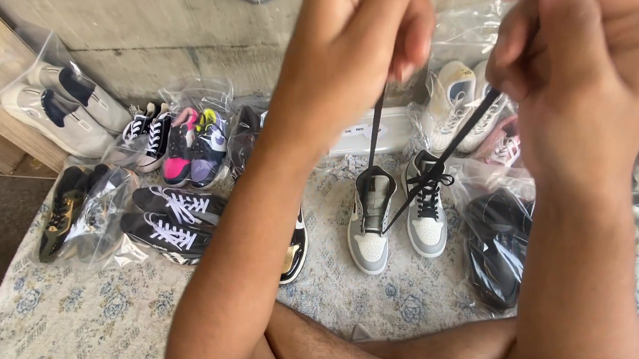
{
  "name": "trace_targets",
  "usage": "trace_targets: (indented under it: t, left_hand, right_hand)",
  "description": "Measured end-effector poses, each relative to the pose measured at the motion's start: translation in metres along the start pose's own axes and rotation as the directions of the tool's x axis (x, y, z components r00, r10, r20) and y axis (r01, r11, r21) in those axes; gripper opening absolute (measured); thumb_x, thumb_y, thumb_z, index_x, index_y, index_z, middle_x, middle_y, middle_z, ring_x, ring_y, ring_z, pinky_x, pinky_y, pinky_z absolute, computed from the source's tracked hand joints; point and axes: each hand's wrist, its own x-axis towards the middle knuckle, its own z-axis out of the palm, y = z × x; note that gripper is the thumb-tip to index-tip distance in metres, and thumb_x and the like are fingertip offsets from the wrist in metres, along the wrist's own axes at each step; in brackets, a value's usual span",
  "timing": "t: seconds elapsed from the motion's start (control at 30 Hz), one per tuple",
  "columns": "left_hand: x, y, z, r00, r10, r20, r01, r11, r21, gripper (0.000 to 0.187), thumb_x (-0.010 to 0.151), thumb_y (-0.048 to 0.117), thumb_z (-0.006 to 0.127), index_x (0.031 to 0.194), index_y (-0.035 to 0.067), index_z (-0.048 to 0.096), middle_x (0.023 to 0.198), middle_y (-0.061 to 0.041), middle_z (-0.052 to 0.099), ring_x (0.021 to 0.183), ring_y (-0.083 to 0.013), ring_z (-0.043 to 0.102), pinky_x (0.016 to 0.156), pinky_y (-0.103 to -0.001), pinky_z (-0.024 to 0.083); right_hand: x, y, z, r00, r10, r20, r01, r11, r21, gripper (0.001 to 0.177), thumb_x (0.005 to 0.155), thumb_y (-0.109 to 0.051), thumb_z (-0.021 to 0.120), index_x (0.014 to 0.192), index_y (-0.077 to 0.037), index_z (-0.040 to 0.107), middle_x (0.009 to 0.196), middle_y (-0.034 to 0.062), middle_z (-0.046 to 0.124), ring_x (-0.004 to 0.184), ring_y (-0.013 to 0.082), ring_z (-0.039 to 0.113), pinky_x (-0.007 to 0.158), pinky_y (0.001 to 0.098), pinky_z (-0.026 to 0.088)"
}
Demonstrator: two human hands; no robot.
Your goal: Threading black shoelaces through the eyelets of a white and grey sneaker while sitting on the floor.
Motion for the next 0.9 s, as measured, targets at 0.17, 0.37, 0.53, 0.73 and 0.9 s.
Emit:
trace_targets:
  t: [0.17, 0.37, 0.53, 0.73, 0.9]
  left_hand:
    - [0.014, 0.005, 0.001, 0.999, 0.033, -0.001, -0.033, 0.999, 0.02, 0.042, 0.099, 0.034, 0.04, 0.077, 0.005, 0.061, 0.067, -0.002, 0.06, 0.058, -0.0092, 0.054, 0.052, -0.023, 0.045]
    - [0.028, 0.014, 0.003, 0.993, 0.115, -0.016, -0.113, 0.992, 0.061, 0.041, 0.099, 0.036, 0.042, 0.082, 0.005, 0.063, 0.073, -0.003, 0.064, 0.063, -0.01, 0.059, 0.056, -0.024, 0.049]
    - [0.037, 0.014, 0.01, 0.984, 0.174, -0.025, -0.171, 0.981, 0.088, 0.042, 0.098, 0.038, 0.043, 0.087, 0.005, 0.065, 0.077, -0.004, 0.068, 0.067, -0.0108, 0.063, 0.059, -0.024, 0.052]
    - [0.037, 0.005, 0.019, 0.979, 0.2, -0.04, -0.194, 0.974, 0.114, 0.043, 0.098, 0.04, 0.044, 0.092, 0.004, 0.067, 0.083, -0.005, 0.072, 0.073, -0.0118, 0.067, 0.063, -0.025, 0.056]
    - [0.032, -0.01, 0.022, 0.976, 0.212, -0.05, -0.204, 0.97, 0.132, 0.045, 0.098, 0.042, 0.046, 0.097, 0.004, 0.068, 0.087, -0.006, 0.075, 0.077, -0.0126, 0.071, 0.066, -0.026, 0.059]
  right_hand:
    - [0.026, 0.009, -0.02, 1.0, -0.027, -0.016, 0.027, 0.999, 0.032, 0.026, 0.123, 0.007, 0.043, 0.113, -0.005, 0.064, 0.096, 0.0052, 0.062, 0.074, 0.0132, 0.054, 0.074, 0.0247, 0.046]
    - [0.044, -0.001, -0.014, 0.992, -0.126, -0.017, 0.126, 0.992, 0.03, 0.024, 0.124, 0.006, 0.045, 0.113, -0.003, 0.064, 0.096, 0.0072, 0.063, 0.076, 0.0148, 0.057, 0.073, 0.0251, 0.047]
    - [0.053, -0.007, -0.009, 0.976, -0.216, -0.023, 0.217, 0.976, 0.019, 0.022, 0.126, 0.006, 0.048, 0.113, -0.002, 0.065, 0.095, 0.0096, 0.064, 0.078, 0.0168, 0.061, 0.072, 0.0256, 0.049]
    - [0.052, -0.003, 0.001, 0.964, -0.266, -0.026, 0.267, 0.964, 0.008, 0.02, 0.127, 0.005, 0.051, 0.114, 0.0, 0.065, 0.094, 0.012, 0.065, 0.08, 0.0188, 0.065, 0.071, 0.0261, 0.051]
    - [0.036, 0.001, 0.014, 0.953, -0.301, -0.025, 0.301, 0.954, -0.006, 0.018, 0.128, 0.002, 0.054, 0.114, 0.002, 0.066, 0.099, 0.0143, 0.068, 0.086, 0.0192, 0.068, 0.073, 0.027, 0.053]
